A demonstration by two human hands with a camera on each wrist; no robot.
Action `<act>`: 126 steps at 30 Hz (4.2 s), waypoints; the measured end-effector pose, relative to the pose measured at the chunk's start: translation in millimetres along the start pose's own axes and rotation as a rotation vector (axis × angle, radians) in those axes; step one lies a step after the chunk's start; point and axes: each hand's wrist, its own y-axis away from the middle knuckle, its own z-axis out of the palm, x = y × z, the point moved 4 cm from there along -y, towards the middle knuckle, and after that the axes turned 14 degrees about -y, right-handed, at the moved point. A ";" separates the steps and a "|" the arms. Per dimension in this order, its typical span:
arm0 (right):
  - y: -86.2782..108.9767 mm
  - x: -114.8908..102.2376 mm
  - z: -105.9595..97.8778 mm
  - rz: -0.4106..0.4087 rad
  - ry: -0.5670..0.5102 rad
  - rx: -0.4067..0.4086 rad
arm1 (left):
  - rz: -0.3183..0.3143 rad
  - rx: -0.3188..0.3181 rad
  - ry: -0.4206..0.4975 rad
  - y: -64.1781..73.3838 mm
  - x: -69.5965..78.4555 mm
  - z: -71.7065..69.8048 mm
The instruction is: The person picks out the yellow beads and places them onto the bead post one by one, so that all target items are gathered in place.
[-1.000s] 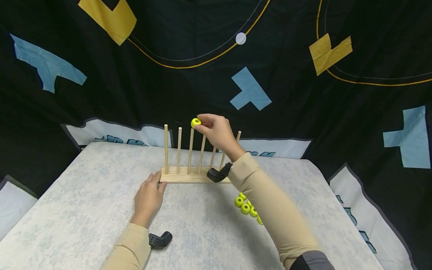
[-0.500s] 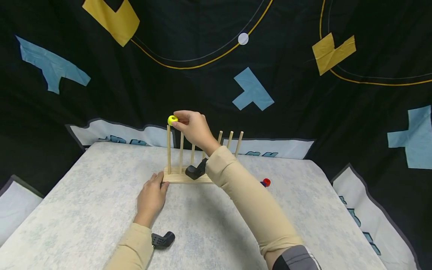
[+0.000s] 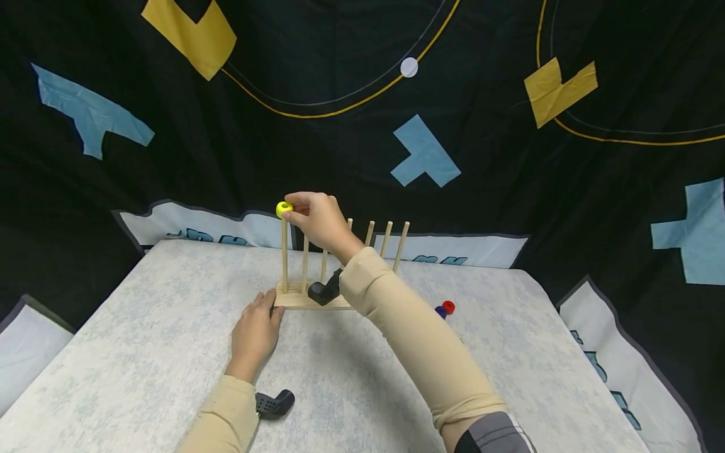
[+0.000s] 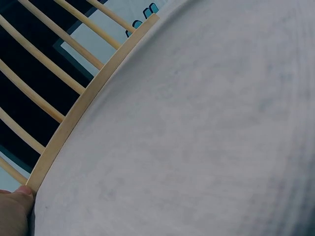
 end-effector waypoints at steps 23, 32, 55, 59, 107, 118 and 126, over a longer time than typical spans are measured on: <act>24.0 -5.5 -24.5 -0.168 -0.017 0.054 | -0.010 0.004 -0.008 0.5 1.6 -0.5; 52.4 5.9 -52.4 -0.213 -0.045 0.096 | -0.015 -0.006 -0.003 1.9 1.8 -2.0; 136.9 75.8 -119.8 -0.135 -0.053 0.203 | -0.009 -0.005 -0.008 2.1 4.4 -1.4; 149.9 90.7 -124.2 -0.077 -0.039 0.222 | -0.004 -0.001 -0.006 2.1 5.0 -1.4; 206.8 191.9 -111.5 0.324 0.215 -0.054 | 0.015 0.011 0.008 2.4 4.2 -1.4; 205.6 191.0 -109.1 0.331 0.294 -0.104 | 0.022 0.018 0.007 3.8 4.0 -2.3; 202.7 188.4 -108.3 0.336 0.326 -0.134 | 0.016 0.017 0.007 4.2 4.5 -1.5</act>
